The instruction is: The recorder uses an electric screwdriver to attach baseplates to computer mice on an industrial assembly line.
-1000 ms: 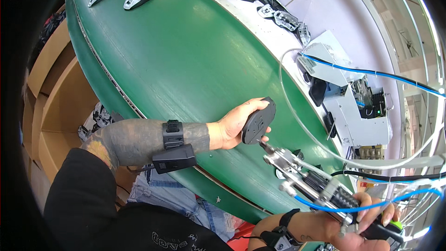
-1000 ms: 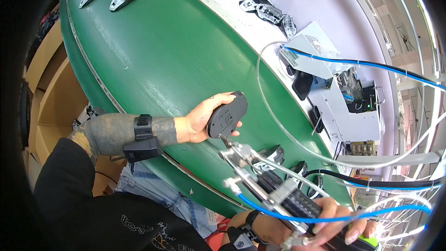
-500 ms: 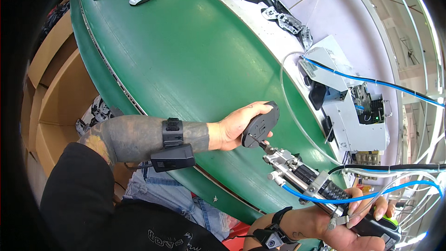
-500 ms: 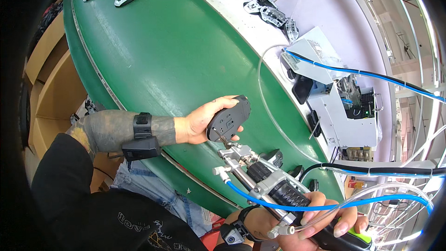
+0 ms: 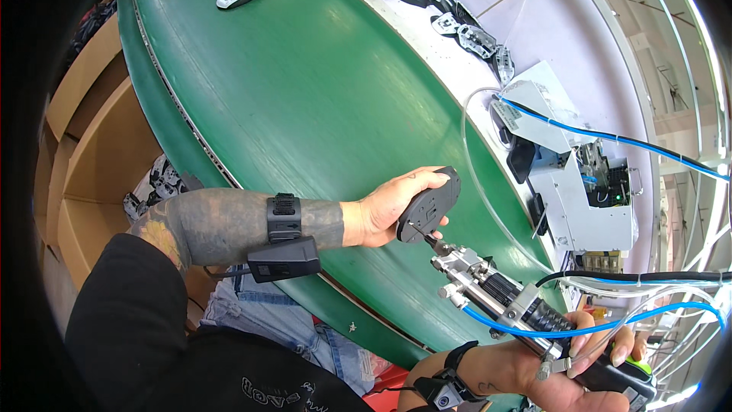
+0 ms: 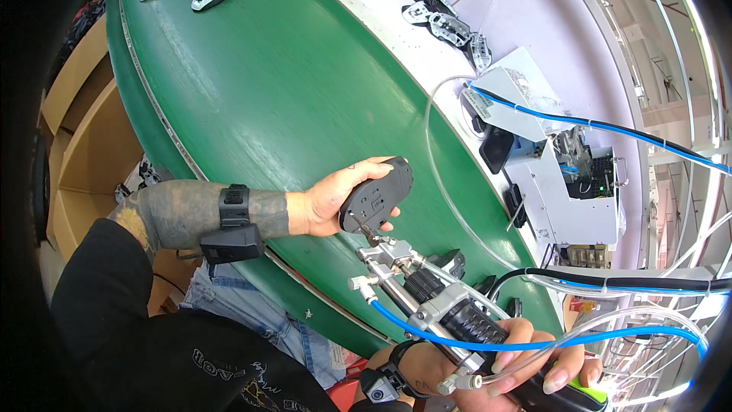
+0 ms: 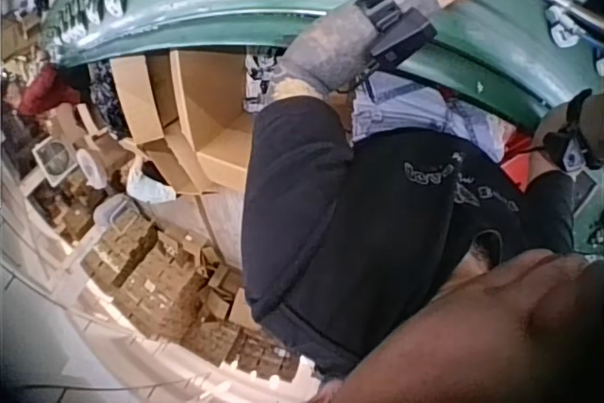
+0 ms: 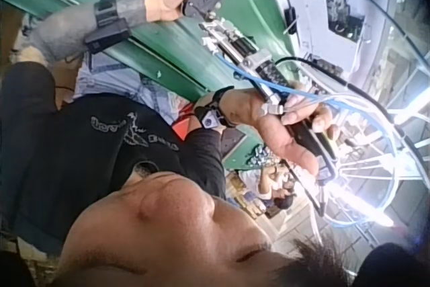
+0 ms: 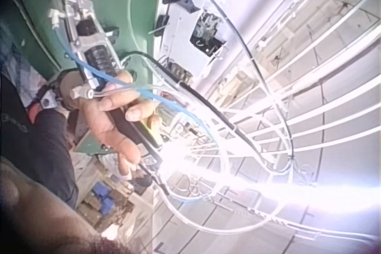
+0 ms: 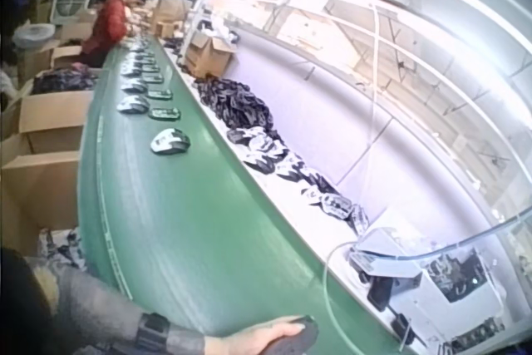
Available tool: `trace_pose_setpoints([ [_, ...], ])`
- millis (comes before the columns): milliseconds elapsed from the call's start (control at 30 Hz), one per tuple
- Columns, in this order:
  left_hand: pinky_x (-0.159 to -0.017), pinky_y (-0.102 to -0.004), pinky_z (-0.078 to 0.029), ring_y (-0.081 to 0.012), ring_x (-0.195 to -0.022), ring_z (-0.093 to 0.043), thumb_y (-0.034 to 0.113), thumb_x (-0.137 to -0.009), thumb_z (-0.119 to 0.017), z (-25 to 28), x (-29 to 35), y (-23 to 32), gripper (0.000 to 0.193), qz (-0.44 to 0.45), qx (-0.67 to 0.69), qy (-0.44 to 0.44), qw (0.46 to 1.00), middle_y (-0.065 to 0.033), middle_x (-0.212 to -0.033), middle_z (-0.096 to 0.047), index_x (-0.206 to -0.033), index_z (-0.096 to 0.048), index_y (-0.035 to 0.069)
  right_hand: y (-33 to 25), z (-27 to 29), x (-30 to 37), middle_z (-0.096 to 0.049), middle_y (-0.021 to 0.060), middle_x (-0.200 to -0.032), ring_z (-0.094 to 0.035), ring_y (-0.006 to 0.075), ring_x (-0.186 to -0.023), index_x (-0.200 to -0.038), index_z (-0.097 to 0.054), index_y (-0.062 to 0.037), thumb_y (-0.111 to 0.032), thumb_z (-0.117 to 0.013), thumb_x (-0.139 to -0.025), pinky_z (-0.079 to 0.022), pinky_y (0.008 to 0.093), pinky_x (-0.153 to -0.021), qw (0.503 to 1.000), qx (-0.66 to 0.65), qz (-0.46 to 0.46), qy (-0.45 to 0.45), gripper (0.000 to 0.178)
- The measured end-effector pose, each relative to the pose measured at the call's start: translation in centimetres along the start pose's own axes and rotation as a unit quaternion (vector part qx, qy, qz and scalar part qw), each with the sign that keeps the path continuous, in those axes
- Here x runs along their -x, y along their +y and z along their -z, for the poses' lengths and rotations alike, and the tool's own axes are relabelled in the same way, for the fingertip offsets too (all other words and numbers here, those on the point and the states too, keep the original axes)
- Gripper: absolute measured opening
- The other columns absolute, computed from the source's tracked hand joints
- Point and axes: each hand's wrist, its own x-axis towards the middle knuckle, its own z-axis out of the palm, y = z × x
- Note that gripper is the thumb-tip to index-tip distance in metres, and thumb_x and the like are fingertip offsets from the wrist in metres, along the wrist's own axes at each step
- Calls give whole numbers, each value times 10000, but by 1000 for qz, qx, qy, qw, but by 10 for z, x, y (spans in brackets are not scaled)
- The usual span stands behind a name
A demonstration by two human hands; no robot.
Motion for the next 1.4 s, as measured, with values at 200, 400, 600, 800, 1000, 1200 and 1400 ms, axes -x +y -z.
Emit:
trace_pose_setpoints([
  [200, -710, -367, -541, -199, -860, -579, 316, -895, -471, 0, 4, -4, 490, -21, 9, -4, 1000, -83, -1069, -511, -1325, -340, 120, -7, 2, -2, -582, 123, -941, -496, 172, -523, -1162, -501, -20, -526, -540, -838, -403, 297, -522, 998, 7, -57, -38, 603],
  [400, -745, -379, -525, -214, -884, -573, 290, -884, -501, 3, -5, 10, 462, -34, -22, 44, 998, -99, -1104, -503, -1299, -396, 117, -10, 6, -4, -583, 153, -995, -511, 177, -544, -1173, -495, -14, -516, -539, -841, -413, 315, -534, 999, -5, -15, -38, 604],
  [600, -963, -446, -367, -348, -1128, -442, 283, -671, -680, 27, -6, 31, 488, -346, -832, 131, 414, -109, -1231, -447, -1118, -541, 144, -16, 12, -8, -593, 144, -966, -497, 166, -517, -1156, -508, -35, -541, -544, -828, -405, 287, -508, 1000, 21, 20, 11, 604],
  [800, -904, -398, -407, -269, -1035, -521, 258, -700, -742, -4, 0, 32, 393, -396, -657, -237, 596, -70, -1071, -579, -1034, -610, 99, -12, 18, -11, -581, 134, -922, -476, 165, -498, -1148, -494, -25, -594, -496, -827, -376, 265, -453, 992, 83, 77, 51, 653],
  [1000, -755, -313, -462, -196, -825, -597, 161, -773, -678, -9, 6, 21, 151, -383, -647, -228, 619, -33, -885, -648, -908, -687, 94, -13, 16, -10, -570, 140, -927, -481, 186, -503, -1173, -453, -13, -572, -490, -841, -381, 261, -447, 996, 20, 71, 51, 652],
  [1200, -690, -304, -471, -183, -763, -603, 163, -743, -702, -7, 7, 25, 118, -411, -670, -236, 571, -11, -819, -654, -831, -680, 88, -9, 4, -11, -571, 131, -901, -480, 185, -500, -1181, -423, -19, -567, -500, -838, -386, 266, -467, 996, 19, 65, 58, 651],
  [1400, -682, -308, -459, -185, -738, -582, 199, -744, -695, -18, -7, 21, 120, -408, -670, -259, 564, -11, -776, -632, -796, -667, 94, -16, 10, -9, -539, 83, -922, -520, 177, -545, -1134, -400, -51, -433, -653, -785, -423, 303, -488, 996, -17, 21, 86, 576],
])
